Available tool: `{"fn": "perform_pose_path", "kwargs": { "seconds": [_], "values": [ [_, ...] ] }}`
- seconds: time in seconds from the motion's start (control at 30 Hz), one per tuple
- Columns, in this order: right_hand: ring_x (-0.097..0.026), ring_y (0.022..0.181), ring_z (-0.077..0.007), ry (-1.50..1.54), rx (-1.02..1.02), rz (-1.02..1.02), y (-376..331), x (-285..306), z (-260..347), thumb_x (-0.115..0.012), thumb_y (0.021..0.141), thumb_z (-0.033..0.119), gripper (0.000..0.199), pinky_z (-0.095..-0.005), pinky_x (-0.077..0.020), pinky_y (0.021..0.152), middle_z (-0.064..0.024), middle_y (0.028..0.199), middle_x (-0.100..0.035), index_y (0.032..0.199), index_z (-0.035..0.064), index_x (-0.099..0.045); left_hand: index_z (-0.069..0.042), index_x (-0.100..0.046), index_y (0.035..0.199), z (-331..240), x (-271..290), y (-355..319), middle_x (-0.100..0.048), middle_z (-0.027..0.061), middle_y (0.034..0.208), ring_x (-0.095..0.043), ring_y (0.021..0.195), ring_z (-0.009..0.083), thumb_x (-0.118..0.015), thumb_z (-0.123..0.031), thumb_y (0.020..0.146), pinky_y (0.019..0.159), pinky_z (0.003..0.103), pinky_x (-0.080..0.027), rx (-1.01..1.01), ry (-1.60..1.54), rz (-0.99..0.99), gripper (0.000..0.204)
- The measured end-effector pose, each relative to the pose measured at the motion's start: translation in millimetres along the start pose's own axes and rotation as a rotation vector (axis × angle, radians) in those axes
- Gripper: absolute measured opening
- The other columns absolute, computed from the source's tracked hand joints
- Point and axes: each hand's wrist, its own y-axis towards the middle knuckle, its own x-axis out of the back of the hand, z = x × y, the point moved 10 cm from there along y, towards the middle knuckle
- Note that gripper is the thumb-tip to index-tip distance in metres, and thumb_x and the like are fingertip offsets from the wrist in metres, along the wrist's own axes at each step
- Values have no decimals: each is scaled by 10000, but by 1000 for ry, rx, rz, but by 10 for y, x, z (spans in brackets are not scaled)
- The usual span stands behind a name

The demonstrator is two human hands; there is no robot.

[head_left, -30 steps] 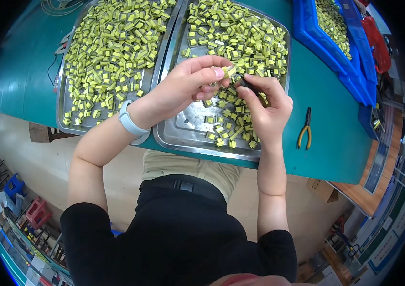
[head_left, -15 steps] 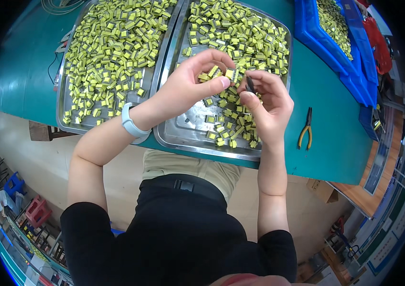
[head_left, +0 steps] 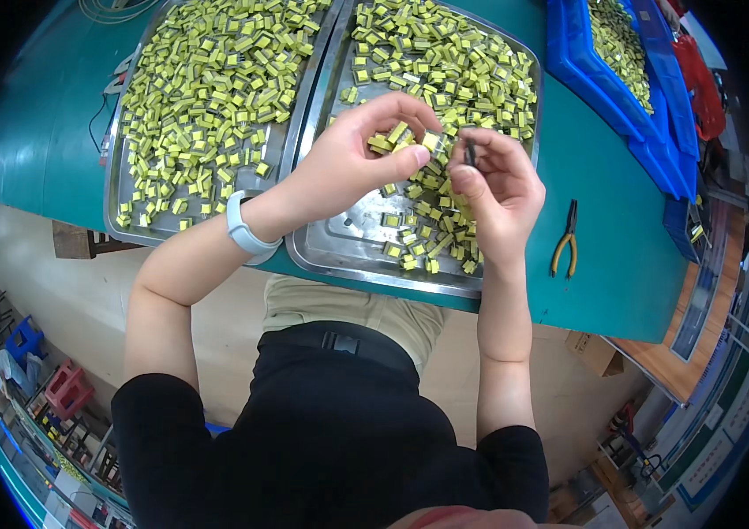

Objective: Inspecting and sorting small yellow electronic components on metal trays.

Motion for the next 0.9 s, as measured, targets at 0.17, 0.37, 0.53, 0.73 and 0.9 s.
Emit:
{"fn": "perform_pose_path", "kwargs": {
  "seconds": [0.17,0.37,0.53,0.73,0.9],
  "values": [
    [-607,826,-100,34,-10,-73,11,64,-25,-657,876,4,334,-204,-482,677,-97,981,-645,1181,-76,-547,-42,-550,1127,51,-101,-48,-553,19,1106,-530,984,52,-651,-90,878,677,173,-473,86,29,81,273],
    [-617,872,-111,-45,18,-93,7,78,-35,-671,870,3,344,-214,-488,737,-90,995,-647,1183,-75,-550,-35,-576,1090,61,-85,-68,-550,12,1046,-530,900,22,-672,-85,870,596,137,-447,89,120,60,246],
    [-615,881,-109,-108,28,-109,4,80,-22,-676,863,-6,342,-216,-488,760,-84,992,-647,1176,-74,-557,-33,-596,1064,35,-74,-69,-551,6,1016,-521,844,11,-674,-71,860,558,136,-428,82,156,46,221],
    [-616,858,-100,-104,14,-144,-4,111,-41,-681,859,-5,337,-201,-487,722,-80,982,-650,1169,-69,-563,-32,-614,1045,-54,-86,-59,-563,6,1008,-515,805,2,-663,-50,852,533,139,-405,15,317,78,200],
    [-618,842,-100,-101,17,-153,-3,131,-25,-680,857,-9,334,-200,-487,706,-84,967,-654,1166,-67,-566,-31,-589,1080,55,-85,-70,-573,23,1046,-536,824,27,-677,-82,852,581,155,-435,104,183,72,250]
  ]
}}
